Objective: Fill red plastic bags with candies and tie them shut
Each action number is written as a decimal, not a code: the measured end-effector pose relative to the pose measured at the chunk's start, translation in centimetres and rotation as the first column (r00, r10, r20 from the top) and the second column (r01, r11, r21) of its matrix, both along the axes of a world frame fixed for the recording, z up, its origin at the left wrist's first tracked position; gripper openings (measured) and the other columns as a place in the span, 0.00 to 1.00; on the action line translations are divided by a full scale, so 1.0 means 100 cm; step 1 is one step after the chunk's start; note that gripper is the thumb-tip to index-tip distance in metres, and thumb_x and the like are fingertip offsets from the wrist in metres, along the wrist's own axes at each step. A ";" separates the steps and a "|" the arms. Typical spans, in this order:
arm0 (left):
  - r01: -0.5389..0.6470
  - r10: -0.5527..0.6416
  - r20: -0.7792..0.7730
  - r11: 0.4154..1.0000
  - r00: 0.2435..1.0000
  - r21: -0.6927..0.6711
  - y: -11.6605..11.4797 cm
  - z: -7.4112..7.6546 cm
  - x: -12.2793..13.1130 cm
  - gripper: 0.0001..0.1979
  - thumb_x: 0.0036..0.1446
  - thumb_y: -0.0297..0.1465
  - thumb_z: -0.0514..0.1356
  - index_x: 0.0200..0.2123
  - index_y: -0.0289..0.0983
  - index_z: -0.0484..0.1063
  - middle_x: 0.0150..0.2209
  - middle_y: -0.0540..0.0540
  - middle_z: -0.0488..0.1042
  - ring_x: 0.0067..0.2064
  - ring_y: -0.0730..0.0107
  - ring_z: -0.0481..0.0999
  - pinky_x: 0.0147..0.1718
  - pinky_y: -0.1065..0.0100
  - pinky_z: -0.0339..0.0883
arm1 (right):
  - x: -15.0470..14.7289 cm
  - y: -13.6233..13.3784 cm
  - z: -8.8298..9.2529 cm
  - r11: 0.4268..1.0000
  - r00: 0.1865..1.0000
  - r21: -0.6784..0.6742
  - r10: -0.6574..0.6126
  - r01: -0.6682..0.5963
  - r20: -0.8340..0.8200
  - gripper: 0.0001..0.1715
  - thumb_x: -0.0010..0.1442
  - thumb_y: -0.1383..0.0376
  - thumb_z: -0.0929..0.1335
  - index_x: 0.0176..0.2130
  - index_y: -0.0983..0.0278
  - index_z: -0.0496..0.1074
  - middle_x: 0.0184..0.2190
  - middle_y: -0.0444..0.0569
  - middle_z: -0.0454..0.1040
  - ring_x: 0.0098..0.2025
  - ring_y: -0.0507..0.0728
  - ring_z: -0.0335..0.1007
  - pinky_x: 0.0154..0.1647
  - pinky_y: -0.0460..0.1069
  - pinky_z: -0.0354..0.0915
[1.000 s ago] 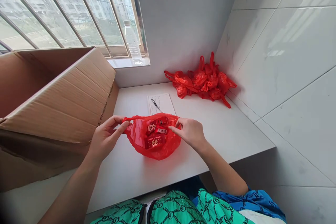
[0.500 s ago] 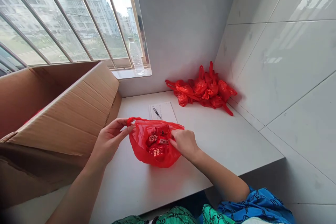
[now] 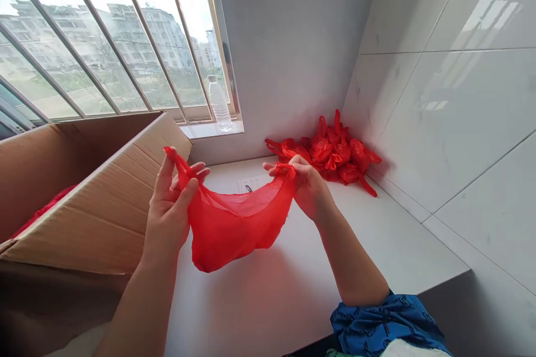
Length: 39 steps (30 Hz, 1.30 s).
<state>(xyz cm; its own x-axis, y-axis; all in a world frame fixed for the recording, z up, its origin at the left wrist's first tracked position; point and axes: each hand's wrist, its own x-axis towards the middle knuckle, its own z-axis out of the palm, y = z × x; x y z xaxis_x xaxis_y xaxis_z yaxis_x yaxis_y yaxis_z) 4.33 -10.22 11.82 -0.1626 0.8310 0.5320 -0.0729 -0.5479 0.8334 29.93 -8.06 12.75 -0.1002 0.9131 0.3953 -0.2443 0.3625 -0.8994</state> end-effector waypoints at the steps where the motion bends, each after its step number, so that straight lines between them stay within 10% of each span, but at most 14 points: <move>1: 0.011 -0.011 -0.010 1.000 1.000 -0.015 0.001 -0.003 -0.001 0.32 0.63 0.38 0.61 0.67 0.52 0.54 0.49 0.45 0.76 0.50 0.64 0.77 0.48 0.64 0.73 | -0.003 0.003 0.000 0.998 0.997 -0.032 0.049 -0.051 -0.062 0.15 0.62 0.56 0.63 0.27 0.59 0.60 0.29 0.45 0.74 0.46 0.62 0.75 0.53 0.62 0.66; 8: 0.188 -0.166 0.210 0.978 0.963 -0.091 0.009 -0.016 0.004 0.23 0.67 0.37 0.54 0.64 0.52 0.59 0.24 0.54 0.66 0.23 0.77 0.62 0.31 0.71 0.70 | -0.032 0.016 -0.004 0.973 0.891 -0.064 0.175 -0.221 -0.419 0.09 0.62 0.57 0.70 0.33 0.59 0.74 0.30 0.38 0.72 0.31 0.49 0.71 0.56 0.58 0.68; 15: 0.546 -0.532 0.133 0.786 0.836 -0.289 0.014 -0.039 0.025 0.13 0.63 0.30 0.50 0.49 0.40 0.67 0.22 0.55 0.59 0.23 0.77 0.55 0.26 0.73 0.58 | -0.080 0.024 -0.045 0.978 0.937 -0.172 0.052 -0.118 -0.347 0.13 0.57 0.55 0.75 0.33 0.61 0.73 0.33 0.41 0.75 0.30 0.48 0.70 0.40 0.47 0.70; 22: 0.496 -0.524 -0.007 0.810 0.852 -0.313 0.018 -0.047 0.034 0.04 0.66 0.33 0.51 0.40 0.41 0.55 0.22 0.57 0.57 0.24 0.76 0.55 0.25 0.74 0.54 | -0.085 0.020 -0.051 0.954 0.958 -0.165 0.219 -0.250 -0.184 0.23 0.63 0.46 0.66 0.36 0.62 0.75 0.32 0.45 0.73 0.30 0.52 0.70 0.31 0.48 0.69; 28: 0.407 -0.441 -0.037 0.855 0.897 -0.322 0.018 -0.048 0.033 0.09 0.66 0.35 0.55 0.40 0.41 0.54 0.24 0.57 0.59 0.25 0.78 0.57 0.25 0.75 0.55 | -0.079 0.019 -0.053 0.992 0.990 0.099 0.067 -0.079 0.121 0.19 0.59 0.49 0.70 0.40 0.60 0.79 0.46 0.49 0.71 0.51 0.59 0.70 0.53 0.53 0.68; 35: 0.715 -0.657 0.318 0.515 0.684 -0.473 0.023 -0.040 0.015 0.13 0.62 0.34 0.61 0.44 0.42 0.58 0.28 0.54 0.66 0.28 0.78 0.65 0.33 0.74 0.61 | -0.059 0.024 -0.045 0.925 0.940 -0.186 0.307 -0.332 -0.151 0.16 0.64 0.54 0.67 0.31 0.61 0.74 0.28 0.44 0.75 0.30 0.52 0.71 0.35 0.48 0.70; 39: 0.705 -0.580 0.402 0.553 0.709 -0.444 0.026 -0.038 0.011 0.10 0.62 0.36 0.61 0.41 0.41 0.62 0.29 0.53 0.69 0.27 0.79 0.66 0.31 0.76 0.61 | -0.044 0.017 -0.036 0.922 0.889 -0.054 0.384 -0.383 0.250 0.12 0.65 0.58 0.67 0.34 0.62 0.74 0.30 0.46 0.77 0.33 0.54 0.74 0.38 0.49 0.70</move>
<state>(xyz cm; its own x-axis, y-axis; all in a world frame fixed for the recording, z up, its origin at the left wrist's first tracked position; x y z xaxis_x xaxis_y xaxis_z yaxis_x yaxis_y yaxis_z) 5.45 -7.60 7.98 0.4890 0.8722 -0.0084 -0.4081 0.2373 0.8816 25.52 -6.32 9.17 -0.5382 0.7846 0.3079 -0.1304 0.2834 -0.9501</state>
